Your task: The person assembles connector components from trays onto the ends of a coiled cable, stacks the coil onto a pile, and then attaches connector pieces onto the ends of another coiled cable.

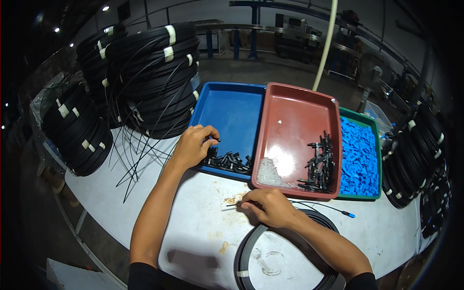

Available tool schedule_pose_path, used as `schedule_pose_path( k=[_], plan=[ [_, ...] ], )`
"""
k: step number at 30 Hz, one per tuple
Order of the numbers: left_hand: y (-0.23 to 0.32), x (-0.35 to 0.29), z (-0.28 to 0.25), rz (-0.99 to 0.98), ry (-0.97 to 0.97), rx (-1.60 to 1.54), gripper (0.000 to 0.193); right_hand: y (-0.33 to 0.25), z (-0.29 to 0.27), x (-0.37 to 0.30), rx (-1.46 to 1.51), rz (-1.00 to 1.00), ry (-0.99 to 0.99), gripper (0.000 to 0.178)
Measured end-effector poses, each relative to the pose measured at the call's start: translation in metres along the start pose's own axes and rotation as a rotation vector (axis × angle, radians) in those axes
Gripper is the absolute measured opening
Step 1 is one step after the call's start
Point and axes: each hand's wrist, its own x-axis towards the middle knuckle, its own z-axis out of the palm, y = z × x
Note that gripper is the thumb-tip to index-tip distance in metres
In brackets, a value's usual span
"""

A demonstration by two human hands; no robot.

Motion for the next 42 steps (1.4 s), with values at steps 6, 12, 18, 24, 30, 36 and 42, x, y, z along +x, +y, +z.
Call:
schedule_pose_path(
  k=[6,12,18,24,30,36,42],
  plan=[
    [0.070,0.003,0.012,-0.051,0.176,-0.313,0.031,0.003,0.002,-0.008,-0.089,0.041,-0.066,0.015],
    [0.129,0.008,0.026,0.039,0.184,-0.333,0.020,0.013,-0.007,-0.021,-0.191,0.106,-0.050,0.017],
    [0.182,0.007,0.060,0.038,0.230,-0.568,0.016,0.010,-0.046,-0.054,-0.240,0.240,0.271,0.011],
    [0.204,-0.008,0.105,-0.121,0.116,-0.789,0.013,0.029,-0.090,-0.110,-0.080,0.358,0.413,0.011],
    [0.204,-0.028,0.136,-0.247,0.032,-0.896,0.016,0.040,-0.083,-0.137,0.022,0.373,0.707,0.011],
    [0.208,-0.034,0.133,-0.284,-0.043,-0.941,0.014,0.042,-0.083,-0.146,-0.155,0.189,0.710,0.008],
    [0.208,-0.036,0.132,-0.219,-0.072,-0.820,0.013,0.037,-0.084,-0.148,-0.173,0.129,0.650,0.006]
  ],
)
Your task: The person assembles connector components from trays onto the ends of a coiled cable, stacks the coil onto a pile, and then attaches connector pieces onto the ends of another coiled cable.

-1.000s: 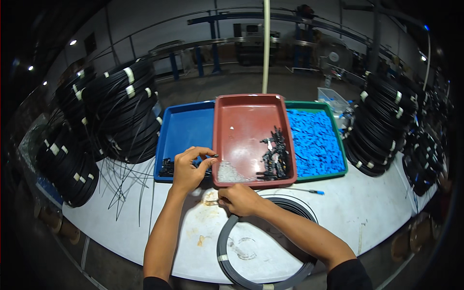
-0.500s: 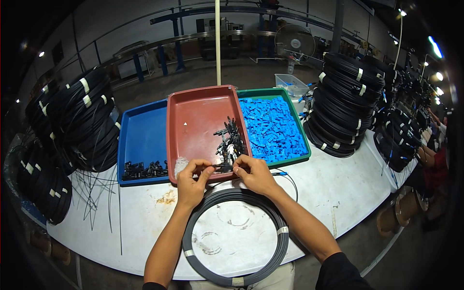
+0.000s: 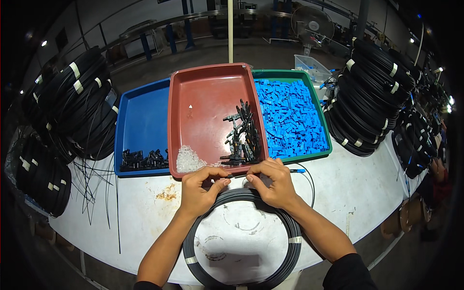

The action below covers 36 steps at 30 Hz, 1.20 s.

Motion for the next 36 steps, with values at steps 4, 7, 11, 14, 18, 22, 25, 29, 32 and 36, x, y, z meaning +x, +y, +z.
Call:
schedule_pose_path(
  k=[4,7,11,14,18,22,25,29,32,36],
  plan=[
    [0.002,0.001,-0.001,0.048,-0.022,0.059,0.013,-0.003,-0.001,0.001,-0.021,-0.048,0.001,0.005],
    [0.007,0.003,-0.001,0.165,-0.025,0.123,0.012,-0.001,0.000,0.001,-0.023,-0.056,0.014,0.005],
    [0.006,0.003,-0.002,0.198,-0.024,0.138,0.013,-0.003,-0.001,-0.001,-0.052,-0.066,0.007,0.005],
    [0.011,0.001,-0.004,0.107,-0.065,0.131,0.013,-0.002,-0.002,-0.001,-0.043,-0.054,-0.006,0.005],
    [0.004,0.001,-0.003,0.122,-0.081,0.120,0.013,-0.001,-0.001,-0.002,-0.013,-0.025,-0.018,0.006],
    [0.004,0.000,-0.002,0.103,-0.076,0.035,0.013,-0.003,-0.002,-0.001,0.026,-0.003,-0.030,0.005],
    [0.004,0.000,-0.002,0.070,-0.074,-0.012,0.014,-0.003,-0.002,-0.002,0.011,-0.023,-0.028,0.005],
    [0.008,0.001,-0.005,0.094,-0.101,0.076,0.014,-0.002,-0.002,-0.003,-0.056,-0.103,-0.004,0.004],
    [0.009,0.000,-0.005,-0.001,-0.110,0.038,0.013,0.001,-0.001,-0.003,-0.061,-0.131,-0.003,0.004],
    [0.007,-0.002,-0.008,-0.011,-0.101,0.047,0.012,-0.002,-0.005,-0.002,-0.114,-0.130,-0.059,0.005]
  ],
)
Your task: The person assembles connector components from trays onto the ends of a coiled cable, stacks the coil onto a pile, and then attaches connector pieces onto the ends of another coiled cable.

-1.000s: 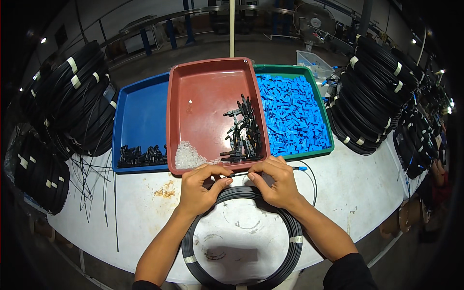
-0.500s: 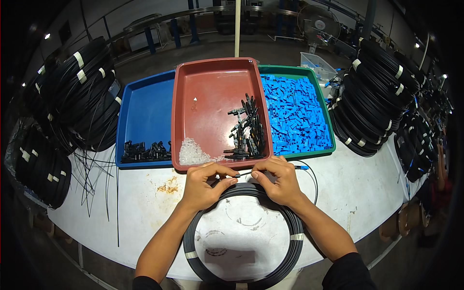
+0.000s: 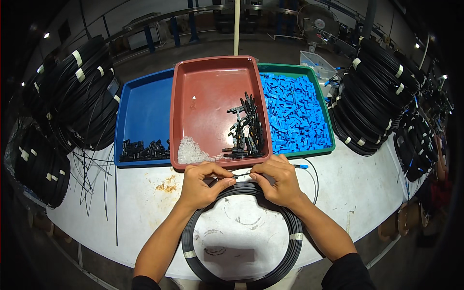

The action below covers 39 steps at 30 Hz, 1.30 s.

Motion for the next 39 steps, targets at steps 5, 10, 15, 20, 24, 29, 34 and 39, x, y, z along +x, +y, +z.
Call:
schedule_pose_path(
  k=[5,10,15,20,24,29,34,39],
  plan=[
    [0.000,0.000,0.000,0.002,0.013,0.016,0.013,0.001,0.000,-0.001,0.056,0.010,0.010,0.004],
    [-0.004,0.000,0.004,0.088,0.061,-0.084,0.014,-0.002,0.001,-0.001,0.122,0.081,-0.019,0.004],
    [0.002,0.002,0.003,0.112,0.047,0.038,0.014,0.000,0.000,-0.001,0.098,0.014,0.030,0.004],
    [-0.005,0.001,0.005,0.113,0.053,0.020,0.012,-0.004,-0.001,0.000,0.020,-0.083,0.044,0.007],
    [-0.004,0.004,0.003,0.225,0.013,0.076,0.014,-0.003,0.000,0.000,0.014,-0.092,0.046,0.009],
    [0.003,0.006,0.003,0.354,-0.108,0.261,0.023,-0.005,0.000,0.000,-0.012,-0.211,0.003,0.016],
    [0.003,0.006,0.007,0.287,0.009,0.148,0.022,-0.004,0.001,-0.001,-0.042,-0.186,0.044,0.018],
    [-0.002,0.005,0.004,0.335,0.018,0.194,0.012,-0.008,0.001,0.000,-0.082,-0.170,0.008,0.018]
  ],
)
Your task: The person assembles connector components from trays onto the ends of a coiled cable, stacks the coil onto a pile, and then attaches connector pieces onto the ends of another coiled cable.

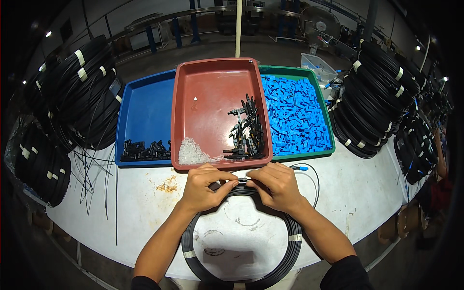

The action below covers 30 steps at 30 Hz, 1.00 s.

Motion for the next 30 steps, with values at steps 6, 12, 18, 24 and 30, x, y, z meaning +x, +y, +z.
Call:
schedule_pose_path(
  k=[6,12,18,24,30],
  plan=[
    [0.007,0.004,0.000,0.134,-0.079,0.042,0.007,0.000,-0.002,-0.003,0.073,-0.067,-0.136,0.024],
    [0.004,0.001,-0.001,0.100,-0.014,-0.012,0.009,-0.002,0.000,0.000,0.109,-0.077,-0.151,0.023],
    [0.002,0.001,-0.005,0.068,-0.029,-0.039,0.008,0.000,0.000,-0.001,0.117,-0.070,-0.167,0.023],
    [0.005,0.005,-0.004,-0.221,0.058,-0.114,0.014,0.002,0.002,-0.003,0.126,-0.064,-0.164,0.020],
    [-0.012,0.038,-0.006,-0.130,-0.115,0.244,0.025,0.003,0.003,-0.003,0.106,-0.073,-0.157,0.017]
  ],
)
